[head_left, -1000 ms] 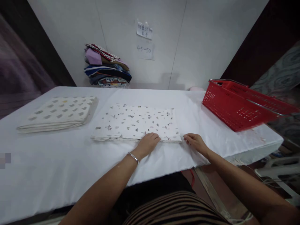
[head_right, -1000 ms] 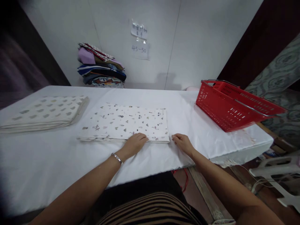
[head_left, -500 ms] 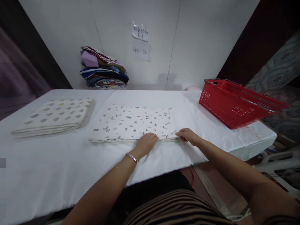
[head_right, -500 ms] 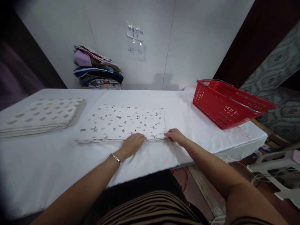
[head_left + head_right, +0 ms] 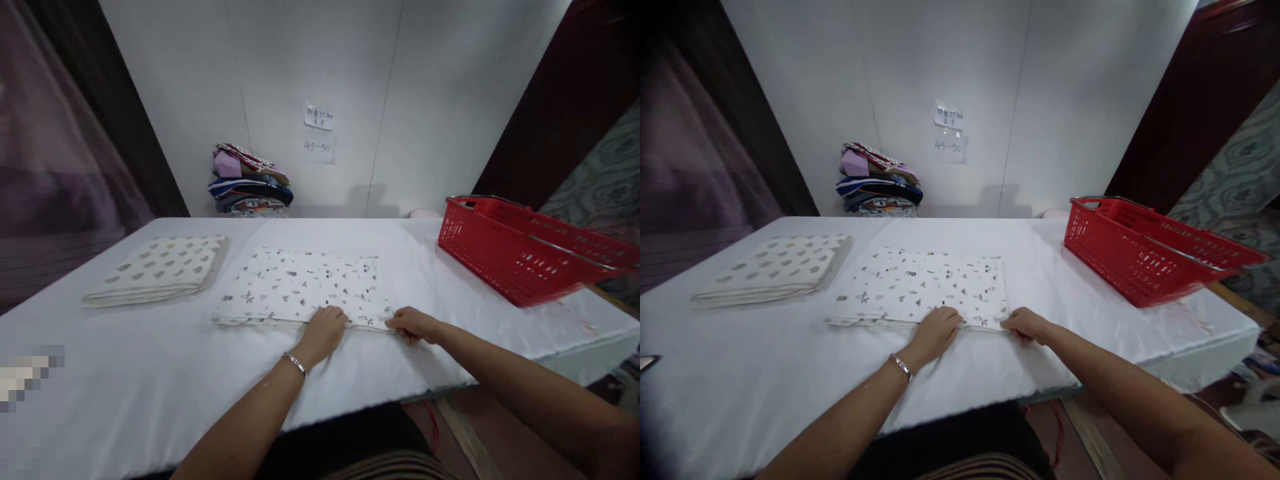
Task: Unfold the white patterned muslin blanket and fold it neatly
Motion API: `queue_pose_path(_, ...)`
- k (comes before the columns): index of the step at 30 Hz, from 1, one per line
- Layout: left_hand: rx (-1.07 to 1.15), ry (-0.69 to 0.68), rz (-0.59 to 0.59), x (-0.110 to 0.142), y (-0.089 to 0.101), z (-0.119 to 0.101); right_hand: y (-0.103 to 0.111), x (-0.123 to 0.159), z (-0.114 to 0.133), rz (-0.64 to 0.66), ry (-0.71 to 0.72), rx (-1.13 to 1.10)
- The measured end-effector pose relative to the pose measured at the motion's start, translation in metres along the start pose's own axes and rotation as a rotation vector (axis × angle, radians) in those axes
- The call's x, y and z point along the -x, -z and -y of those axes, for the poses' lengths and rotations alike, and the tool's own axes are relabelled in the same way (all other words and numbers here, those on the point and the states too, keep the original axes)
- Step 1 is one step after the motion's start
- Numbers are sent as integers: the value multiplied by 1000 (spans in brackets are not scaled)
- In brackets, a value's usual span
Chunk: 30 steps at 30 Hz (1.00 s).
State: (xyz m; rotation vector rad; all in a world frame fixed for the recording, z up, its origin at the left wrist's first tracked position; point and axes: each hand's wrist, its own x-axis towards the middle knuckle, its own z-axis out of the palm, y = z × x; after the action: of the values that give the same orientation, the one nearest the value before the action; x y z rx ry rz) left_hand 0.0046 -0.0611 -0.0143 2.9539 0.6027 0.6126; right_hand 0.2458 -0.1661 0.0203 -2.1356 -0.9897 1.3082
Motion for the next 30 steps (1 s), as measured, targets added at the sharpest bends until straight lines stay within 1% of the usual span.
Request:
queue_pose_path(3,29,27,31,0,2,1,1,0,5,11,-3,-60)
queue_pose_path(6,17,27,76,-6,4,-2,8,-3,9,-55,60,-102)
queue_pose_path(8,-6,7,108,-11,5,-5,14,-6,8,-66,88,-83)
queue_pose_path(10,-18,-14,132,-14,6,-7,17,-9,3,-30,52,-36)
queue_pose_path(12,6,-30,129,-13,8,-8,17,-12,-4,8,5,-4)
queue_pose_path(14,47,-40,112,-10,11,-7,17,-13,-8,33,8,16)
queue_pose_path(16,67,-54,109,-7,13,-5,20,-16,-7,37,38,61)
queue_pose_path(18,46,-61,124,-7,13,-4,26,-21,2,-28,55,114)
queue_pose_path(21,-24,-73,150,-9,10,-5,35,-38,26,-187,47,44)
queue_pose_path(23,-69,-85,151,-11,5,-5,40,-57,43,-245,29,-33)
queue_pose_path(26,-117,-105,119,-13,-2,-4,44,-91,65,-327,23,-59)
queue_pose_path(30,-134,-124,97,-11,-7,-2,48,-131,81,-438,11,-97)
